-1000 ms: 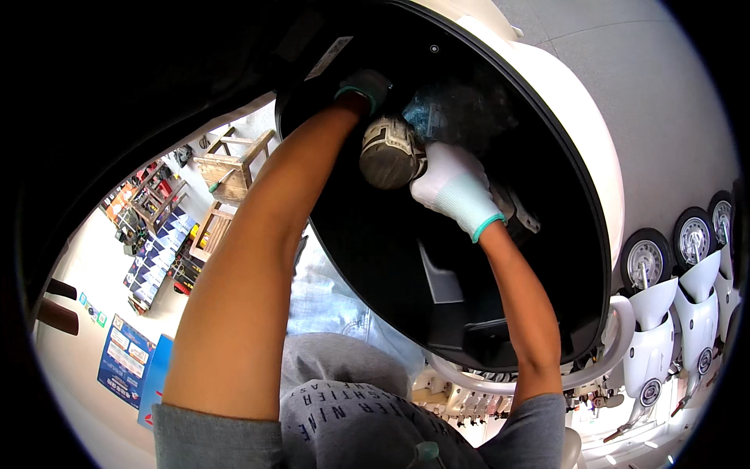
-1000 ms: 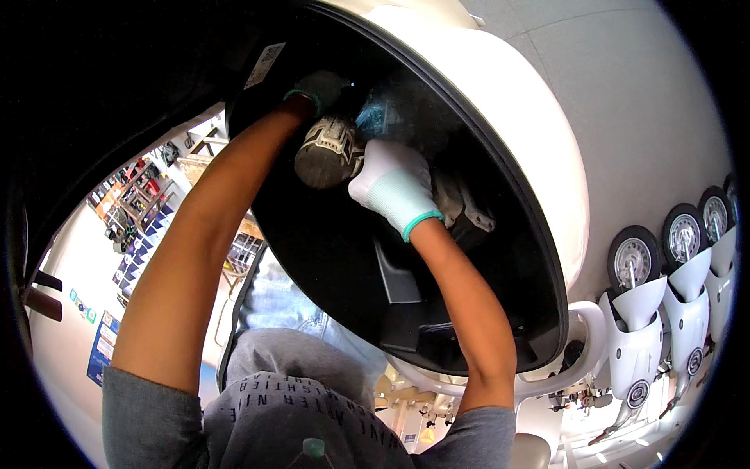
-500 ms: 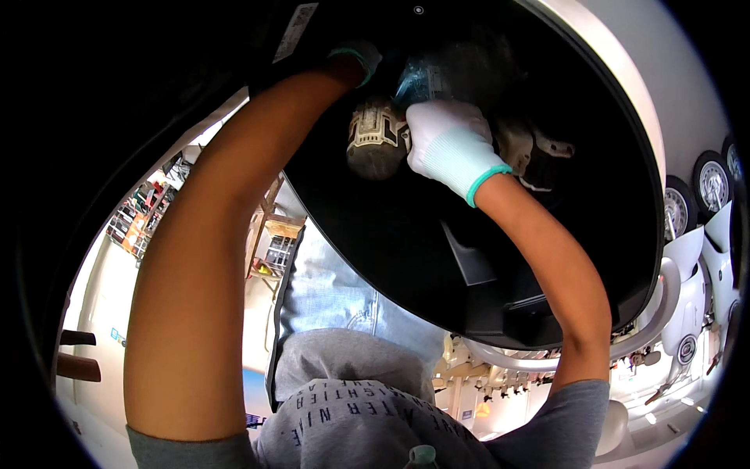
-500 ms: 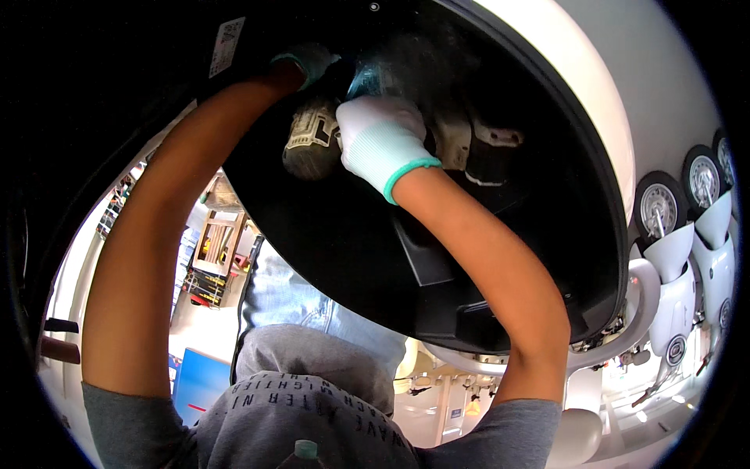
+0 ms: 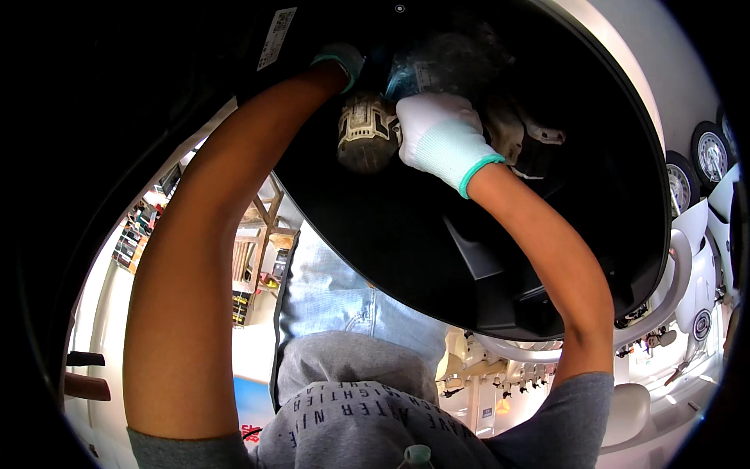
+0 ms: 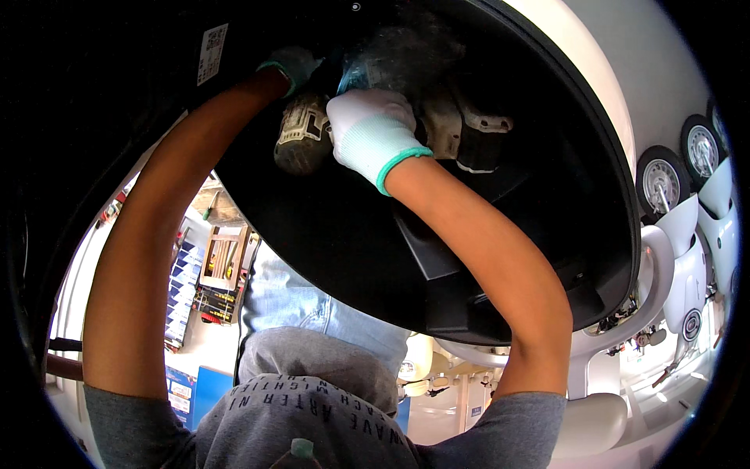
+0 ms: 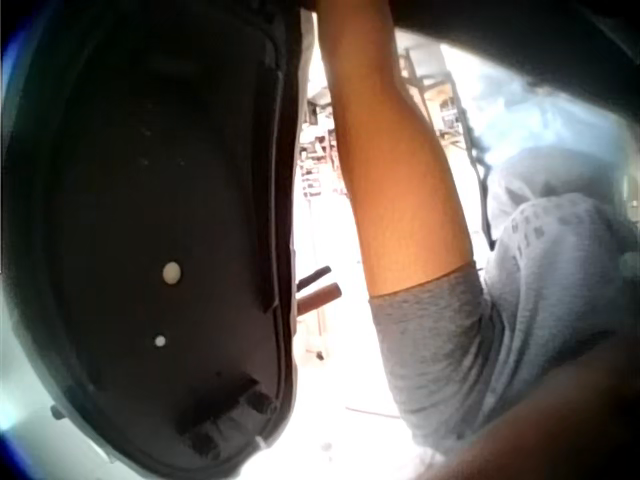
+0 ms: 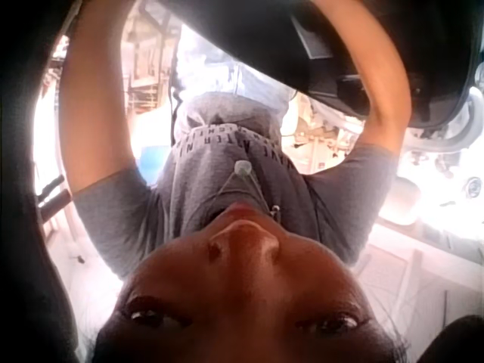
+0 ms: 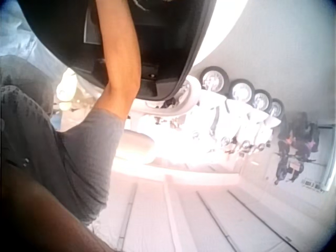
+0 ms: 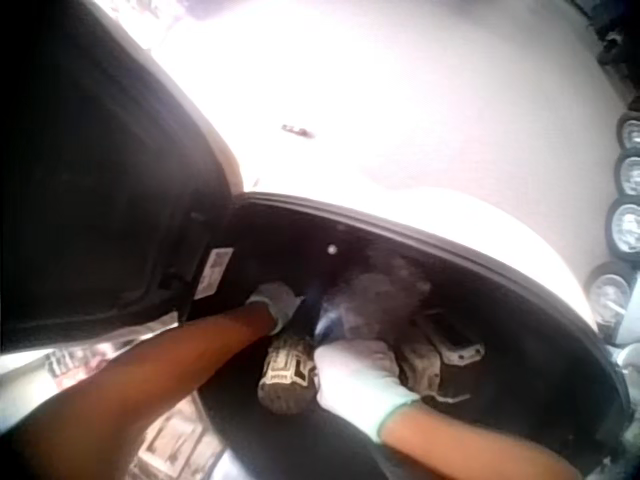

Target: The person installs a seat onto a scooter, securing it with screws using a power drill. They then open the seat to access the storage compartment, remove a cardboard box and a plastic bag, and place the power drill inside the compartment.

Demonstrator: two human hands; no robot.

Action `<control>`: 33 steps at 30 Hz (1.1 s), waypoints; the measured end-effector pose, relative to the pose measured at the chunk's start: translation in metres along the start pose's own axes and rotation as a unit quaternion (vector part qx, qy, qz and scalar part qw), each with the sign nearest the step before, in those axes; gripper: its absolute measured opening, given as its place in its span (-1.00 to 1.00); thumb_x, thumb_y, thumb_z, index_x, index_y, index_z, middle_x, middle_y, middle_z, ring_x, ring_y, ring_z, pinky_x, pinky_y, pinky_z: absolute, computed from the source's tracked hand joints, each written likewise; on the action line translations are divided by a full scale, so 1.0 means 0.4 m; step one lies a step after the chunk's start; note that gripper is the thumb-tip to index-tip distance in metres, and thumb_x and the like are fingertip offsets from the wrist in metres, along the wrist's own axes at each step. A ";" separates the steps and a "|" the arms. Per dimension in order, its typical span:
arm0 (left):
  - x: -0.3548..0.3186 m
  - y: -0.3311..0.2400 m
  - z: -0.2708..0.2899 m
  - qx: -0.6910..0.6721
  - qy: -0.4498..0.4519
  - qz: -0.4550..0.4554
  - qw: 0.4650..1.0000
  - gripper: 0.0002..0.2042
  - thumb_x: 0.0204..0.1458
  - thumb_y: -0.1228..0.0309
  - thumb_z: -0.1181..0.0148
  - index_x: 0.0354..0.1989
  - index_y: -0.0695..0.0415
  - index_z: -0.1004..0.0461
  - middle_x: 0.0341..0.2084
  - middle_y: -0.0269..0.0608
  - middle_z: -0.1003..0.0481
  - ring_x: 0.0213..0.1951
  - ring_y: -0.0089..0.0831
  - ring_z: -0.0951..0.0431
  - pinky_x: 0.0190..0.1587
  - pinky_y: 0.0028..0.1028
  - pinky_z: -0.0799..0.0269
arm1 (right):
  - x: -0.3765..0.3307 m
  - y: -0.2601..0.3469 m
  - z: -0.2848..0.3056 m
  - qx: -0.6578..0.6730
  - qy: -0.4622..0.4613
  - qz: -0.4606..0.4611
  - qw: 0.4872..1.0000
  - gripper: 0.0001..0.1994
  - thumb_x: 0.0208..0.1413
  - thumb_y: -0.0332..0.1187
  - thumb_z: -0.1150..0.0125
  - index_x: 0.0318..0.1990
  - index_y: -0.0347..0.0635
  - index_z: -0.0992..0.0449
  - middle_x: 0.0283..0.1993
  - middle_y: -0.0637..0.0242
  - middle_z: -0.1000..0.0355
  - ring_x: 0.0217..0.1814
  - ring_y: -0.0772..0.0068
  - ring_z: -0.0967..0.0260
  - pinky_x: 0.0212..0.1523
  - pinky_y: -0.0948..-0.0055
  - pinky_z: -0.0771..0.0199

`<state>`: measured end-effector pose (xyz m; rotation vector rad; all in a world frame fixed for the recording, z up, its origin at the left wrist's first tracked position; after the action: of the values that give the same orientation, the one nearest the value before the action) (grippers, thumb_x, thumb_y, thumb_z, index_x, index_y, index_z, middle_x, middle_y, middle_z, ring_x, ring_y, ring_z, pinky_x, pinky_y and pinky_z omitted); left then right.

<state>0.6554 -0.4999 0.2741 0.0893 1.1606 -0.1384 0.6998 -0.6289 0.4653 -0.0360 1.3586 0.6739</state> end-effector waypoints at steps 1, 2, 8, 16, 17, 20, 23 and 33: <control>-0.009 -0.006 0.011 0.018 0.007 -0.001 1.000 -0.69 0.21 0.27 0.21 0.01 0.03 -0.42 -0.16 -0.06 -0.47 -0.15 -0.16 -0.50 -0.17 -0.23 -0.47 | 0.001 -0.003 -0.002 -0.006 -0.001 0.002 1.000 -0.78 0.02 -0.33 -0.10 -0.25 -0.22 -0.56 -0.24 0.08 -0.49 -0.17 0.07 -0.47 -0.21 0.17 -0.51; -0.022 -0.012 0.021 0.037 0.013 -0.003 0.999 -0.68 0.21 0.26 0.22 0.01 0.03 -0.42 -0.15 -0.06 -0.47 -0.14 -0.16 -0.50 -0.19 -0.23 -0.48 | 0.003 -0.005 -0.005 -0.012 -0.003 0.005 1.000 -0.79 0.02 -0.33 -0.10 -0.25 -0.22 -0.56 -0.25 0.08 -0.49 -0.17 0.07 -0.47 -0.21 0.17 -0.51; -0.043 -0.023 0.029 0.092 0.032 -0.033 0.995 -0.73 0.14 0.33 0.07 -0.03 0.03 -0.46 -0.12 -0.06 -0.47 -0.10 -0.17 -0.50 -0.21 -0.22 -0.49 | 0.019 -0.006 0.016 -0.017 -0.074 0.025 0.997 -0.82 -0.20 -0.51 -0.12 -0.37 -0.28 -0.54 -0.37 0.03 -0.49 -0.22 0.05 -0.49 -0.22 0.21 -0.53; -0.214 -0.013 0.163 0.000 0.062 -0.050 0.997 -0.79 0.04 0.48 -0.01 -0.18 0.20 -0.50 -0.22 0.00 -0.50 -0.18 -0.19 -0.54 -0.20 -0.32 -0.50 | 0.043 -0.002 0.015 -0.043 -0.049 0.021 0.998 -0.82 -0.24 -0.55 -0.11 -0.38 -0.29 -0.54 -0.35 0.01 -0.48 -0.24 0.03 -0.48 -0.23 0.22 -0.53; -0.261 -0.012 0.188 -0.024 0.051 -0.076 0.995 -0.81 0.05 0.49 0.00 -0.20 0.23 -0.49 -0.25 0.02 -0.50 -0.21 -0.19 -0.55 -0.20 -0.34 -0.50 | 0.044 -0.001 0.016 -0.047 -0.052 0.020 0.997 -0.82 -0.23 -0.54 -0.10 -0.38 -0.28 -0.54 -0.35 0.01 -0.48 -0.24 0.03 -0.48 -0.23 0.22 -0.53; -0.432 0.020 0.230 -0.138 -0.072 -0.060 0.986 -0.77 0.03 0.57 0.00 -0.11 0.19 -0.45 -0.25 -0.07 -0.49 -0.24 -0.27 -0.53 -0.14 -0.37 -0.47 | 0.044 -0.006 0.015 -0.051 -0.065 0.018 0.996 -0.84 -0.20 -0.51 -0.09 -0.39 -0.27 -0.54 -0.34 0.00 -0.48 -0.24 0.03 -0.47 -0.22 0.20 -0.52; -0.606 0.067 0.229 -0.319 -0.226 -0.019 0.920 -0.71 0.08 0.61 0.10 -0.05 0.19 -0.44 -0.17 -0.10 -0.47 -0.25 -0.35 -0.53 -0.17 -0.45 -0.46 | 0.039 0.015 0.025 -0.037 -0.056 0.029 0.997 -0.81 -0.06 -0.40 -0.10 -0.31 -0.26 -0.56 -0.28 0.04 -0.48 -0.23 0.07 -0.47 -0.24 0.21 -0.52; -0.701 0.025 0.244 -0.425 -0.377 -0.042 0.822 -0.79 -0.03 0.42 -0.12 -0.20 0.17 -0.46 -0.22 -0.16 -0.46 -0.27 -0.19 -0.50 -0.26 -0.36 -0.44 | 0.043 0.054 0.047 0.011 0.013 -0.022 1.000 -0.81 -0.23 -0.45 -0.08 -0.41 -0.33 -0.53 -0.37 -0.03 -0.46 -0.29 0.01 -0.47 -0.24 0.24 -0.49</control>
<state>0.6356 -0.4864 0.5702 -0.7576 0.3420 0.2653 0.7074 -0.5966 0.4619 -0.0574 1.3864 0.6245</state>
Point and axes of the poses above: each hand's wrist, its own x-axis towards the middle knuckle, its own z-axis out of the back of the hand, y = z × x, the point moved 6 cm from there along x, towards the middle knuckle
